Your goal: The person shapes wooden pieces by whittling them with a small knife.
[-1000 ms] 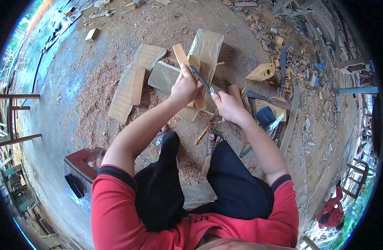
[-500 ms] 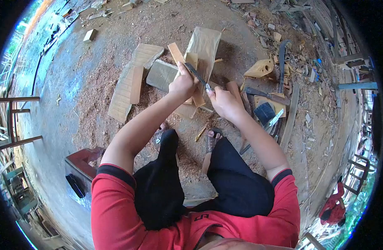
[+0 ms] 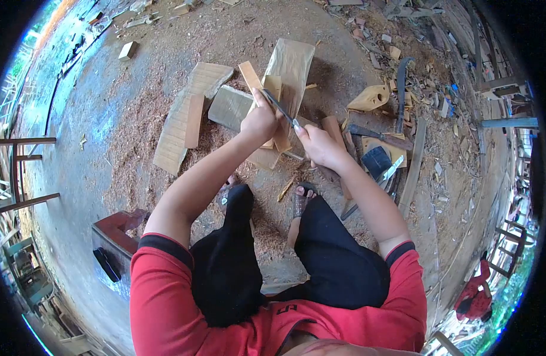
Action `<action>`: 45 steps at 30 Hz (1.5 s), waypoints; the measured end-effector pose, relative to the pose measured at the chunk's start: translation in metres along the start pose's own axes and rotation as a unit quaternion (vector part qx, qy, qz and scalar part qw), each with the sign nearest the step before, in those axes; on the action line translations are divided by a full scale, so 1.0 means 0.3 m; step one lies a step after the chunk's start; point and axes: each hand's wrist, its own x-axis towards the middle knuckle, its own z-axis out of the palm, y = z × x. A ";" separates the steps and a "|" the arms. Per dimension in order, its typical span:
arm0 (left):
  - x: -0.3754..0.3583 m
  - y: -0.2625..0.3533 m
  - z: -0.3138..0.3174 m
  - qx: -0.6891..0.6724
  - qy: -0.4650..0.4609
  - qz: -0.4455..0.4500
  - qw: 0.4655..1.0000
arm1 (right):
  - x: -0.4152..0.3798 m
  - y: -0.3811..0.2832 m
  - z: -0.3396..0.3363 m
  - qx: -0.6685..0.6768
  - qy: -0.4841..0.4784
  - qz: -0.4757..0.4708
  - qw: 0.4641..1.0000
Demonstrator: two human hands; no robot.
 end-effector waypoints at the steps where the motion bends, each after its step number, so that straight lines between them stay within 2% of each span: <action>1: 0.001 -0.001 0.001 -0.012 0.008 0.003 1.000 | -0.008 -0.016 -0.018 0.056 -0.037 0.016 0.998; 2: 0.004 0.000 0.001 -0.011 0.009 0.003 1.000 | -0.011 -0.025 -0.028 0.112 -0.075 0.032 0.990; 4: 0.002 0.009 -0.016 -0.021 -0.052 -0.030 0.998 | 0.011 0.013 -0.010 0.158 -0.088 0.022 0.983; 7: -0.008 0.026 -0.031 -0.016 -0.071 -0.026 0.997 | 0.012 0.021 -0.032 0.239 -0.117 0.034 0.963; 12: -0.033 0.011 -0.001 -0.033 0.001 0.040 0.999 | 0.041 0.036 -0.056 0.335 -0.161 0.099 0.923; 14: -0.031 -0.018 0.023 -0.108 0.048 0.071 0.991 | 0.039 0.048 -0.048 0.300 -0.144 0.075 0.940; 18: -0.034 -0.035 0.040 -0.145 0.020 0.055 0.988 | 0.037 0.093 -0.023 0.276 -0.134 0.040 0.951; 21: -0.038 -0.040 0.044 -0.191 0.034 0.082 0.978 | 0.029 0.103 -0.007 0.253 -0.091 0.020 0.963; 23: -0.034 -0.047 0.038 -0.205 0.004 0.073 0.976 | 0.017 0.087 -0.016 0.229 -0.089 0.014 0.969; 27: -0.036 -0.052 0.009 -0.201 -0.022 0.074 0.977 | -0.004 0.077 -0.032 0.202 -0.095 0.033 0.974; 29: -0.037 -0.050 -0.011 -0.162 -0.059 0.071 0.983 | -0.027 0.060 -0.035 0.095 -0.049 0.029 0.994; 30: -0.038 -0.053 -0.008 -0.161 -0.060 0.070 0.983 | -0.031 0.065 -0.026 0.096 -0.050 0.030 0.994; 32: -0.039 -0.054 -0.002 -0.153 -0.044 0.090 0.983 | -0.036 0.078 -0.013 0.006 0.005 -0.022 1.000; 36: -0.040 -0.050 -0.002 -0.162 -0.044 0.093 0.981 | -0.046 0.045 -0.006 -0.021 0.024 -0.013 0.999; 38: -0.037 -0.048 0.011 -0.159 -0.037 0.083 0.983 | -0.044 0.038 0.002 -0.100 0.057 -0.022 0.993; 41: -0.046 -0.027 0.008 -0.174 -0.040 0.075 0.981 | -0.040 0.040 0.026 -0.139 0.074 -0.011 0.987; 45: -0.056 -0.006 -0.028 -0.179 -0.047 0.083 0.979 | -0.025 0.041 0.060 -0.157 0.096 -0.005 0.983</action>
